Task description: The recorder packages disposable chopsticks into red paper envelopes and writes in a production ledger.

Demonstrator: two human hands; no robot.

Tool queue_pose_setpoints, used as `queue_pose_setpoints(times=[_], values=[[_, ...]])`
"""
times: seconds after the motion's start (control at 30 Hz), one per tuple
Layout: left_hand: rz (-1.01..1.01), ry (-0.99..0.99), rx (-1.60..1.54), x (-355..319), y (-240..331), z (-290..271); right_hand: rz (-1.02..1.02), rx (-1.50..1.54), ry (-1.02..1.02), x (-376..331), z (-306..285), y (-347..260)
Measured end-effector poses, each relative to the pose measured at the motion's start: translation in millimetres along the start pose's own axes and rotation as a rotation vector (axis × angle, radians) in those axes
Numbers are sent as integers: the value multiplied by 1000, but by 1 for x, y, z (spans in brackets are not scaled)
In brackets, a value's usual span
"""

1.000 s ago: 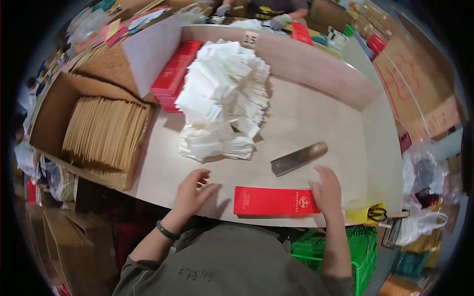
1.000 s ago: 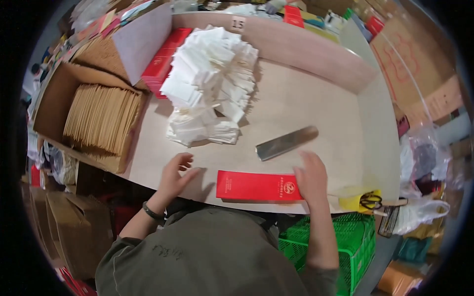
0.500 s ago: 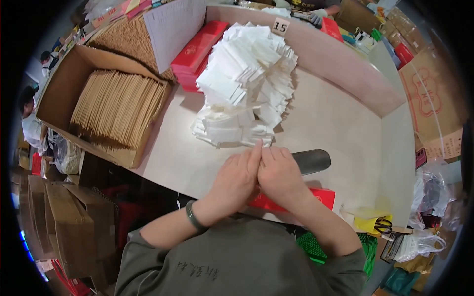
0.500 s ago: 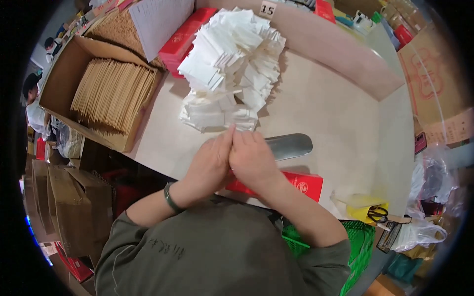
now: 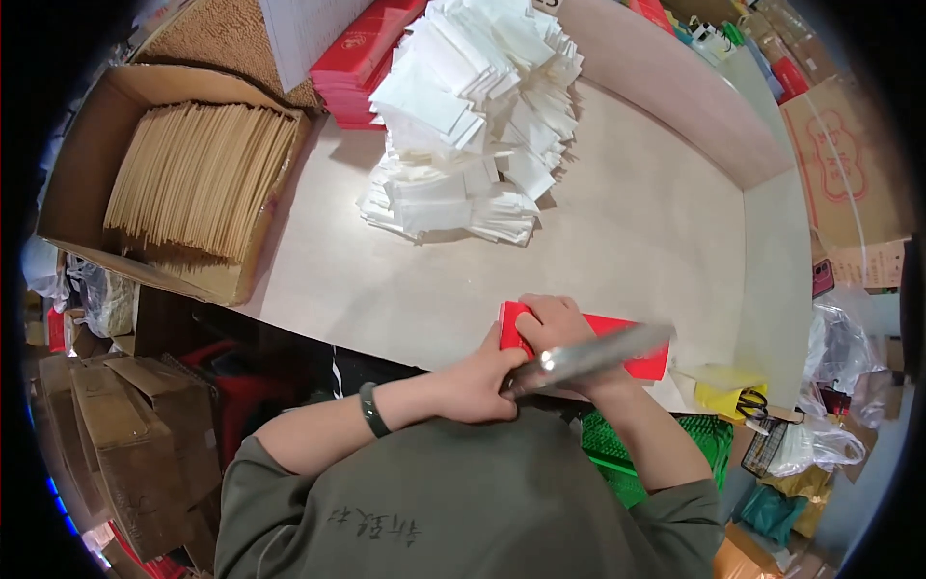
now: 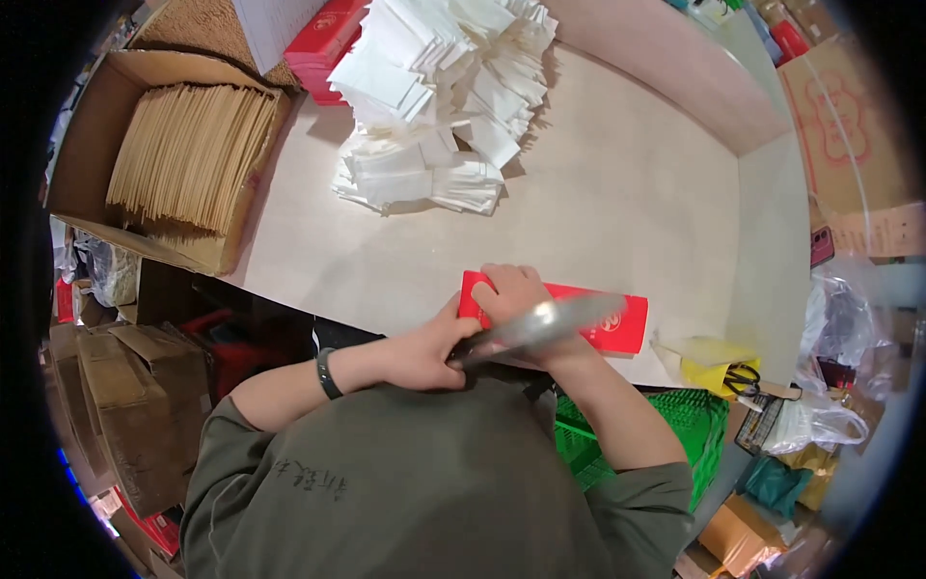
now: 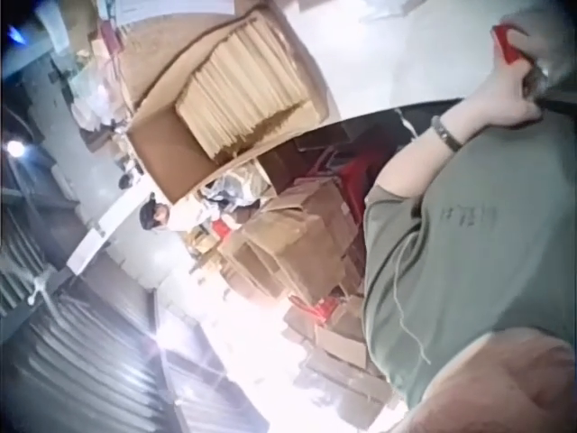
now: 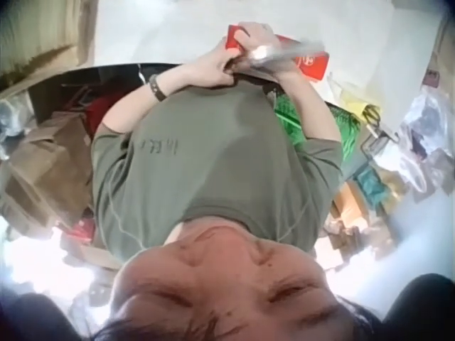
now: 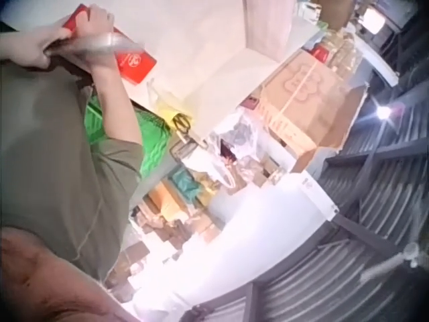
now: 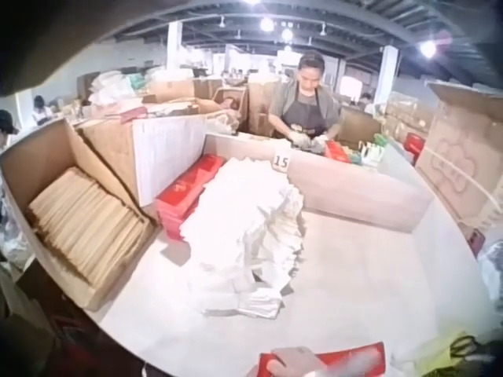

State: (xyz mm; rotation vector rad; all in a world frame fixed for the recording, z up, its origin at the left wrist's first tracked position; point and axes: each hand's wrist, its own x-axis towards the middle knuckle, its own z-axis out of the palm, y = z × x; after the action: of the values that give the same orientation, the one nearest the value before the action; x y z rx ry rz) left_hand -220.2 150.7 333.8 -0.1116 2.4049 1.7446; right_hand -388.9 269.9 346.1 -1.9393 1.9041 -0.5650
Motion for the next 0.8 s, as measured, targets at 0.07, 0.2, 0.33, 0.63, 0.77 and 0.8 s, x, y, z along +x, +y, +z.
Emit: queue_pose_setpoints(times=[0.07,0.2,0.33,0.63,0.77,0.8], values=[[-164,4,-224,-6,-7,-24,11,-255,107,-7,-3,-14],[-420,679,439,-45,-42,-48,476,-11,140,7,1,-48],[-281,695,581,-73,-57,-49,637,-72,61,14,29,-45],[-203,347,646,-95,-48,-77,688,146,161,22,33,-40],[-90,282,642,-66,-31,-93,581,163,146,36,36,-56],[60,320,631,-62,-30,-99,513,220,117,39,32,-52]])
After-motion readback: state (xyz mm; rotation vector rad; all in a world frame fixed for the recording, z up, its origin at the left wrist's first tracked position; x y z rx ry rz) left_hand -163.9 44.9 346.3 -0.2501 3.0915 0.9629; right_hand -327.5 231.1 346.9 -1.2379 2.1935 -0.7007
